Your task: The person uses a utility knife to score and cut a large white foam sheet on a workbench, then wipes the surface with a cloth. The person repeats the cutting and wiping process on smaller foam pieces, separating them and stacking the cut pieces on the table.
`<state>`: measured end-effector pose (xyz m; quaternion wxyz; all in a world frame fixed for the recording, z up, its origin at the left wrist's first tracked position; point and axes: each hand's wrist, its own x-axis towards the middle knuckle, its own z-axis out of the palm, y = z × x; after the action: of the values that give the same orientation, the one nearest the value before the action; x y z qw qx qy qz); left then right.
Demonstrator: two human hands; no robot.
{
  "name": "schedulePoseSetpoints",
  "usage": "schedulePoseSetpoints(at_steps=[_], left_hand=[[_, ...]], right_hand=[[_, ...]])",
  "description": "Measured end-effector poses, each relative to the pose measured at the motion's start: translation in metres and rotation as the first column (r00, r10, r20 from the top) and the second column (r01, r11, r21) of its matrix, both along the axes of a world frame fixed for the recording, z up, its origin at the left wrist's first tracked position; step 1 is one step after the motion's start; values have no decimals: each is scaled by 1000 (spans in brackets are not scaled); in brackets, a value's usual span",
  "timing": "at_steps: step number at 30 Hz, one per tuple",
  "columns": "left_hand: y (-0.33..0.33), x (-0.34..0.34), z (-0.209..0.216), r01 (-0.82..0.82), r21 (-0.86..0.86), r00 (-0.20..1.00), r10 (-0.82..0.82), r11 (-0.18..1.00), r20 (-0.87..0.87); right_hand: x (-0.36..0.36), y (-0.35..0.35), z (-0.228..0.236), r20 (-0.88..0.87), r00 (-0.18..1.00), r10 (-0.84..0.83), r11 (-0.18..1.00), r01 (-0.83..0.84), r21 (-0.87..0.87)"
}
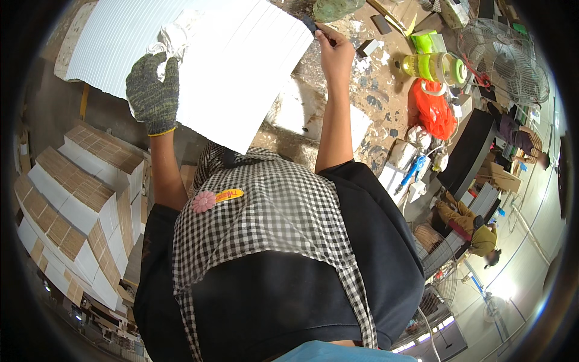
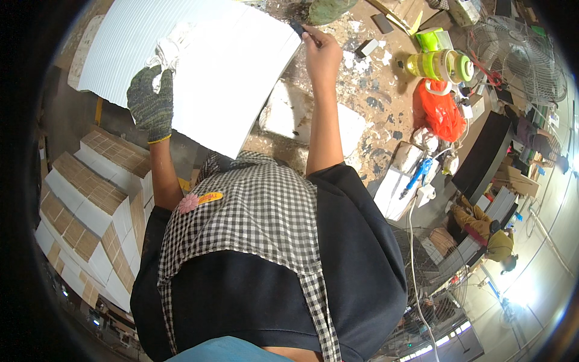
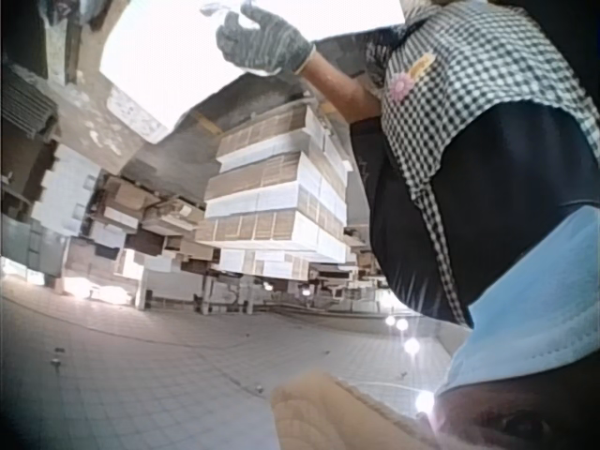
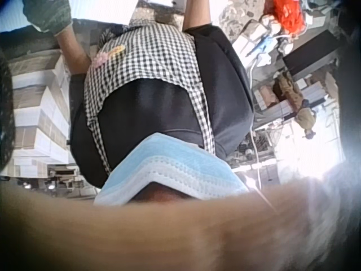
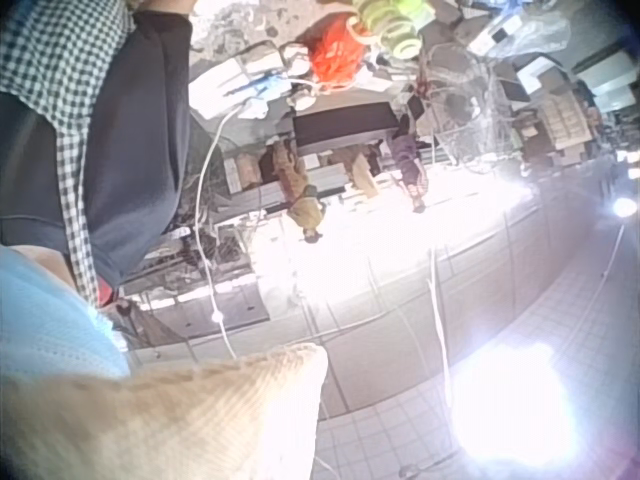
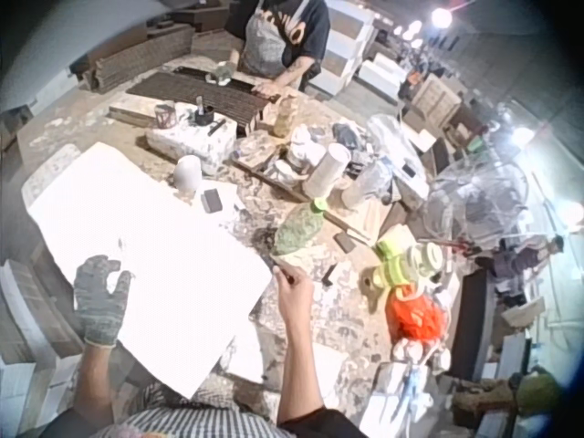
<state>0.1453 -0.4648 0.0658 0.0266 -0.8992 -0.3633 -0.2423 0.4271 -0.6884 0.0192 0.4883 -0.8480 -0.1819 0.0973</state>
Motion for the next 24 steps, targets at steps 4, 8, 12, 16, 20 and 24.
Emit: schedulePoseSetpoints(at_steps=[4, 8, 12, 16, 20, 24], left_hand=[[-1, 1, 1, 9, -11, 1000, -8, 1000, 27], [-1, 1, 1, 10, -20, 999, -9, 1000, 33], [0, 2, 1, 16, -11, 999, -16, 1000, 49], [-1, 2, 2, 33, -12, 998, -33, 999, 46], [-3, 1, 4, 27, -22, 999, -26, 999, 39], [-3, 2, 4, 29, -37, 999, -27, 999, 43]], right_hand=[[2, -1, 4, -25, 999, 34, 999, -35, -30], [3, -1, 6, -70, 997, -34, 999, 36, 25], [2, 0, 6, -47, 999, 1, 1000, -1, -7], [0, 1, 10, -8, 999, 32, 997, -33, -63], [3, 1, 17, 0, 998, 55, 996, -55, -63], [4, 5, 18, 5, 998, 63, 995, -63, -79]])
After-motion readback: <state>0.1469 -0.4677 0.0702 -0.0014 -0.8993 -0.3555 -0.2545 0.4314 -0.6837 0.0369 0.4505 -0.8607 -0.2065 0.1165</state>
